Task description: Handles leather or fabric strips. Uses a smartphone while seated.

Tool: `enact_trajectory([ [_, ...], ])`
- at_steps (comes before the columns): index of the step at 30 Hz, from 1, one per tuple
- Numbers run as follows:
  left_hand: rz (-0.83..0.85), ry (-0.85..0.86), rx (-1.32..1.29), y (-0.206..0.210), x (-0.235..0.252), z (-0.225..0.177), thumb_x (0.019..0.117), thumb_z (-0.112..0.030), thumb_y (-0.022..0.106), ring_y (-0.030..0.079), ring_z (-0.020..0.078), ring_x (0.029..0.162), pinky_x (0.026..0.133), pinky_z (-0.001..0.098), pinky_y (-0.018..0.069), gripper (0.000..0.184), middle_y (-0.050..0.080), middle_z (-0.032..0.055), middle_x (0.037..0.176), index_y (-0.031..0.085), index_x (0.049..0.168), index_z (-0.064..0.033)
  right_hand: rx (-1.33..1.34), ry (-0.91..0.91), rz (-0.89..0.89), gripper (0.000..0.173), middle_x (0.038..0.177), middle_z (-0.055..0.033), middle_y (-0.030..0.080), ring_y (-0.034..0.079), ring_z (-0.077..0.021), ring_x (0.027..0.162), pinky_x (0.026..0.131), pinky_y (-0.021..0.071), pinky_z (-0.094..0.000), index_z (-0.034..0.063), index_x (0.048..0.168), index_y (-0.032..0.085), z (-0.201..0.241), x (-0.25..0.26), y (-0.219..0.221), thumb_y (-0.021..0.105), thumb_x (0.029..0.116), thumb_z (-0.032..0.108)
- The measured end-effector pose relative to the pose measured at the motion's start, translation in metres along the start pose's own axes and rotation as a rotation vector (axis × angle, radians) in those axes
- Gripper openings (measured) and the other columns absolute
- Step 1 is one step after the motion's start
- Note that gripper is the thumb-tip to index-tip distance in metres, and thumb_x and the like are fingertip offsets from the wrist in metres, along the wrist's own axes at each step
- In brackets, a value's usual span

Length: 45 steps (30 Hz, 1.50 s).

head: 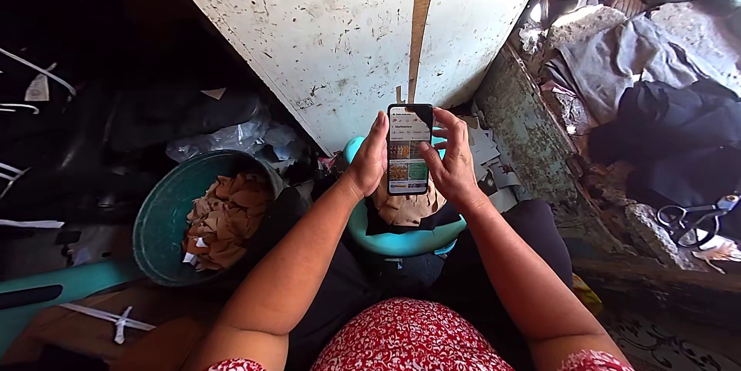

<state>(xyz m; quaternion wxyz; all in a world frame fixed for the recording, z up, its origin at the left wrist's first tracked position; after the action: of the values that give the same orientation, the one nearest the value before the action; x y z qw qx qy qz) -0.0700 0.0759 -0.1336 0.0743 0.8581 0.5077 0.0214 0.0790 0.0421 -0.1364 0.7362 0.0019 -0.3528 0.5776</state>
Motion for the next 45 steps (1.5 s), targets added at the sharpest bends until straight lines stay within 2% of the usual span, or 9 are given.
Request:
enact_trajectory([
  [2, -0.024, -0.003, 0.024, 0.000, -0.004, -0.002, 0.1035, -0.069, 0.015, 0.058, 0.0201, 0.129, 0.105, 0.0472, 0.0501, 0.074, 0.055, 0.0030, 0.148, 0.033, 0.158, -0.0222, -0.068, -0.062, -0.038, 0.048, 0.145, -0.0208, 0.049, 0.061, -0.0280, 0.119, 0.086, 0.0573, -0.0397, 0.0068, 0.144, 0.051, 0.004, -0.001, -0.002, 0.055, 0.1024, 0.030],
  [6, -0.020, 0.001, -0.027, -0.003, 0.002, -0.001, 0.1056, -0.062, 0.008, 0.053, 0.0230, 0.136, 0.110, 0.0496, 0.0465, 0.074, 0.049, 0.0102, 0.151, 0.026, 0.159, -0.0137, -0.166, -0.090, -0.025, 0.043, 0.145, -0.0225, 0.049, 0.059, -0.0311, 0.121, 0.088, 0.0560, -0.0411, 0.0075, 0.140, 0.058, 0.006, -0.002, -0.001, 0.056, 0.1019, 0.028],
  [11, -0.027, -0.009, -0.040, -0.004, 0.002, -0.002, 0.1051, -0.063, 0.009, 0.051, 0.0237, 0.137, 0.111, 0.0502, 0.0453, 0.075, 0.047, 0.0101, 0.154, 0.024, 0.161, -0.0152, -0.215, -0.091, -0.020, 0.044, 0.146, -0.0223, 0.049, 0.058, -0.0344, 0.124, 0.094, 0.0540, -0.0477, 0.0115, 0.143, 0.057, 0.005, -0.002, 0.002, 0.054, 0.1034, 0.030],
  [21, -0.030, 0.012, -0.034, -0.007, 0.001, -0.004, 0.1051, -0.064, 0.008, 0.050, 0.0231, 0.139, 0.113, 0.0499, 0.0441, 0.076, 0.046, 0.0094, 0.155, 0.025, 0.161, -0.0142, -0.219, -0.091, -0.033, 0.040, 0.147, -0.0237, 0.047, 0.060, -0.0343, 0.117, 0.091, 0.0548, -0.0478, 0.0127, 0.139, 0.062, 0.003, -0.003, 0.003, 0.052, 0.1044, 0.029],
  [28, -0.026, 0.024, -0.039, -0.005, 0.000, -0.007, 0.1052, -0.063, 0.008, 0.051, 0.0223, 0.137, 0.111, 0.0484, 0.0456, 0.075, 0.048, 0.0095, 0.153, 0.025, 0.160, -0.0137, -0.213, -0.093, -0.022, 0.039, 0.147, -0.0229, 0.048, 0.059, -0.0343, 0.121, 0.093, 0.0545, -0.0474, 0.0129, 0.139, 0.061, 0.003, -0.002, 0.003, 0.053, 0.1038, 0.028],
  [32, -0.035, 0.028, -0.028, -0.007, 0.001, -0.005, 0.1048, -0.064, 0.010, 0.047, 0.0221, 0.141, 0.115, 0.0495, 0.0420, 0.076, 0.045, 0.0087, 0.156, 0.023, 0.161, -0.0155, -0.184, -0.109, -0.041, 0.040, 0.147, -0.0225, 0.048, 0.057, -0.0332, 0.125, 0.095, 0.0541, -0.0453, 0.0107, 0.140, 0.060, 0.006, -0.001, 0.000, 0.053, 0.1037, 0.026],
  [36, -0.045, 0.021, -0.030, -0.008, 0.000, -0.007, 0.1045, -0.065, 0.010, 0.048, 0.0223, 0.141, 0.114, 0.0497, 0.0430, 0.076, 0.044, 0.0087, 0.156, 0.023, 0.161, -0.0153, -0.029, -0.007, 0.056, 0.047, 0.143, -0.0188, 0.053, 0.065, -0.0256, 0.113, 0.085, 0.0585, -0.0396, 0.0066, 0.147, 0.048, -0.001, -0.002, 0.003, 0.052, 0.1038, 0.024],
  [40, -0.037, 0.037, -0.055, -0.012, 0.004, -0.011, 0.1045, -0.063, 0.007, 0.055, 0.0203, 0.134, 0.111, 0.0448, 0.0471, 0.077, 0.051, 0.0095, 0.151, 0.018, 0.162, -0.0132, 0.280, 0.314, 0.396, 0.055, 0.105, -0.0135, 0.070, 0.071, -0.0213, 0.082, 0.072, 0.0603, -0.0415, 0.0059, 0.150, 0.038, -0.015, -0.009, 0.023, 0.056, 0.0982, 0.012],
  [45, -0.054, 0.050, -0.096, -0.018, 0.006, -0.013, 0.1049, -0.062, 0.005, 0.057, 0.0201, 0.132, 0.110, 0.0444, 0.0482, 0.076, 0.054, 0.0095, 0.147, 0.023, 0.159, -0.0121, 0.302, 0.414, 0.605, 0.062, 0.104, -0.0145, 0.071, 0.073, -0.0209, 0.073, 0.069, 0.0626, -0.0382, 0.0057, 0.147, 0.035, -0.012, -0.016, 0.037, 0.061, 0.0914, 0.000],
])
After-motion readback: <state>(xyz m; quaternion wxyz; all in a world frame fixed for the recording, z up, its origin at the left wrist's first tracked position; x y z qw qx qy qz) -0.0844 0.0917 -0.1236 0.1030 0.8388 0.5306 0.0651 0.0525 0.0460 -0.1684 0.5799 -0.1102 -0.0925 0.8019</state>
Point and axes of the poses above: each hand's wrist, its own x-axis towards the middle knuckle, its own y-axis out of the palm, z = x × y, the point moved 7 cm from there along x, towards the middle knuckle
